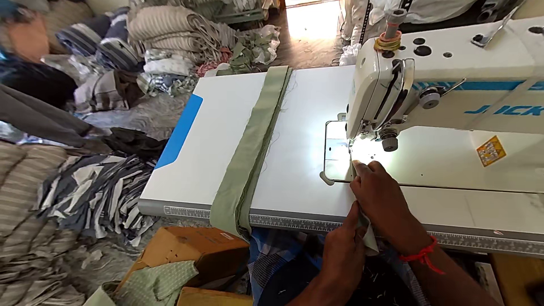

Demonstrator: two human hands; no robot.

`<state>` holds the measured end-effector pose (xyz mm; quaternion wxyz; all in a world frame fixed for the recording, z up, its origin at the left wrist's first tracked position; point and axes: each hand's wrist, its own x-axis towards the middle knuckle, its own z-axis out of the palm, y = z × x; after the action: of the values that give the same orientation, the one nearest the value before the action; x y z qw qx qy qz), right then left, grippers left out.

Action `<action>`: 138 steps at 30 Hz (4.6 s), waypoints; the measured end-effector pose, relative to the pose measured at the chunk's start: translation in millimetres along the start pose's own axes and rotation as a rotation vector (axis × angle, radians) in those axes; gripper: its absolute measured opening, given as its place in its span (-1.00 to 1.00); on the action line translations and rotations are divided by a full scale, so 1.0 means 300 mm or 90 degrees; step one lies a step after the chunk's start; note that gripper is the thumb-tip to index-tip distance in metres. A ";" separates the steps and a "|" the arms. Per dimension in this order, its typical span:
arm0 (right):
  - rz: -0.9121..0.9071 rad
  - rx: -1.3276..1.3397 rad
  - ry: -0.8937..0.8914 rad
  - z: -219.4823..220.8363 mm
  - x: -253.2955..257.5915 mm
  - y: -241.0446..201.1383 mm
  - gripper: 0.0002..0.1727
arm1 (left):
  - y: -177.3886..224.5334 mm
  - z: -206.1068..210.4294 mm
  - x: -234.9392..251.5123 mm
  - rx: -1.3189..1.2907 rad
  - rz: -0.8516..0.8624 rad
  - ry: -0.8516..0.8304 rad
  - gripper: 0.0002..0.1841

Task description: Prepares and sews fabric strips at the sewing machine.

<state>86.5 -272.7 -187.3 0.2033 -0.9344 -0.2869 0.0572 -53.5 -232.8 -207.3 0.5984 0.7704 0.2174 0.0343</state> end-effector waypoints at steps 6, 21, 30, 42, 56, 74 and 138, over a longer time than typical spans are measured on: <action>-0.062 0.130 -0.230 -0.136 0.018 0.064 -0.26 | 0.027 -0.056 0.103 0.072 0.078 0.007 -0.40; 0.080 0.615 -0.081 -0.071 -0.237 0.192 -0.84 | -0.005 -0.132 0.052 -0.264 0.076 0.000 -0.87; -0.271 0.353 0.058 -0.002 -0.198 0.186 -0.53 | 0.020 -0.118 0.111 -0.682 -0.072 0.002 -0.69; 0.053 0.381 -0.035 -0.105 -0.253 0.141 -0.86 | 0.073 -0.129 0.119 -0.441 -0.125 -0.117 -0.86; 0.045 0.185 0.096 -0.033 -0.297 0.087 -0.77 | 0.063 -0.076 0.071 -0.211 -0.055 -0.052 -0.87; -0.263 0.154 0.189 0.009 -0.300 0.108 -0.77 | 0.117 -0.159 0.059 -0.130 -0.066 -0.063 -0.37; -0.403 -0.099 0.107 -0.018 0.210 0.284 -0.63 | -0.023 -0.188 0.487 0.533 0.437 0.134 -0.69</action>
<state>183.5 -303.6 -216.9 0.1619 -0.8133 -0.5483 -0.1080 58.8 -125.5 -228.1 0.1703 0.9617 0.0075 0.2148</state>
